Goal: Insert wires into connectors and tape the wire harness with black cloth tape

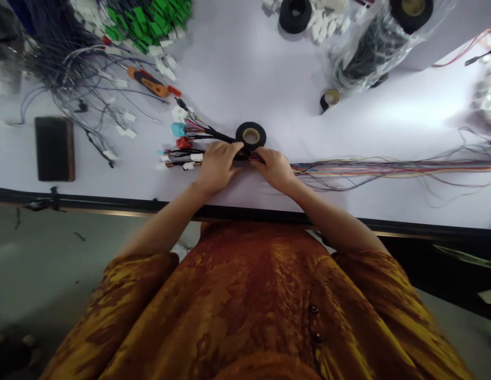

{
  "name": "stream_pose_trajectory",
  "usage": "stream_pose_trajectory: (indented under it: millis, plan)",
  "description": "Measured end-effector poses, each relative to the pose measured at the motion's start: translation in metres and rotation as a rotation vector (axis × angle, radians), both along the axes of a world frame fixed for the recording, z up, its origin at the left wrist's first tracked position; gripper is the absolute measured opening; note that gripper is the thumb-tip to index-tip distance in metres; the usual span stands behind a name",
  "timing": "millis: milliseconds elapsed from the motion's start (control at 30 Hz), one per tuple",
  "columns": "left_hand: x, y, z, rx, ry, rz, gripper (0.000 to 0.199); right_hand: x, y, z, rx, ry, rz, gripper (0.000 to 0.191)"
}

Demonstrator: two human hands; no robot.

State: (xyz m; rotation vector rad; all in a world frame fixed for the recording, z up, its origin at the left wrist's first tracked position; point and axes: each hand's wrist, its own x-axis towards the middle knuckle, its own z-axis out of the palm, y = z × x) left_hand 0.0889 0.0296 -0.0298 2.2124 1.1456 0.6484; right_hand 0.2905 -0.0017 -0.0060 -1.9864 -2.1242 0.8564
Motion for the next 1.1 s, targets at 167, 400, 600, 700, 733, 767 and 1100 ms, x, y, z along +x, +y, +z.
stream_pose_trajectory:
  millis: [167,400,600,700,733,767,1100]
  plan:
    - [0.0,-0.047,-0.003,-0.554,-0.434,0.157,0.039,-0.004,-0.007,0.0,0.009,-0.043,0.017,0.028]
    - [0.025,-0.024,-0.038,-0.924,-0.935,0.451,0.039,-0.001,-0.015,0.014,0.024,-0.041,0.09,0.035]
    - [0.03,-0.021,-0.028,-0.954,-1.023,0.452,0.019,0.004,-0.016,0.01,0.101,0.089,0.106,0.032]
    - [0.03,-0.018,-0.01,-1.086,-1.097,0.434,0.016,0.005,-0.013,0.009,0.13,0.145,0.126,0.029]
    - [0.031,-0.017,-0.005,-1.096,-1.118,0.443,0.016,0.005,-0.012,0.009,0.134,0.158,0.132,0.029]
    - [0.032,-0.016,-0.001,-1.086,-1.134,0.457,0.017,0.005,-0.011,0.009,0.139,0.167,0.132,0.029]
    - [0.04,-0.011,-0.006,-0.782,-1.079,0.487,0.031,0.0,-0.003,0.011,0.114,0.114,0.023,0.042]
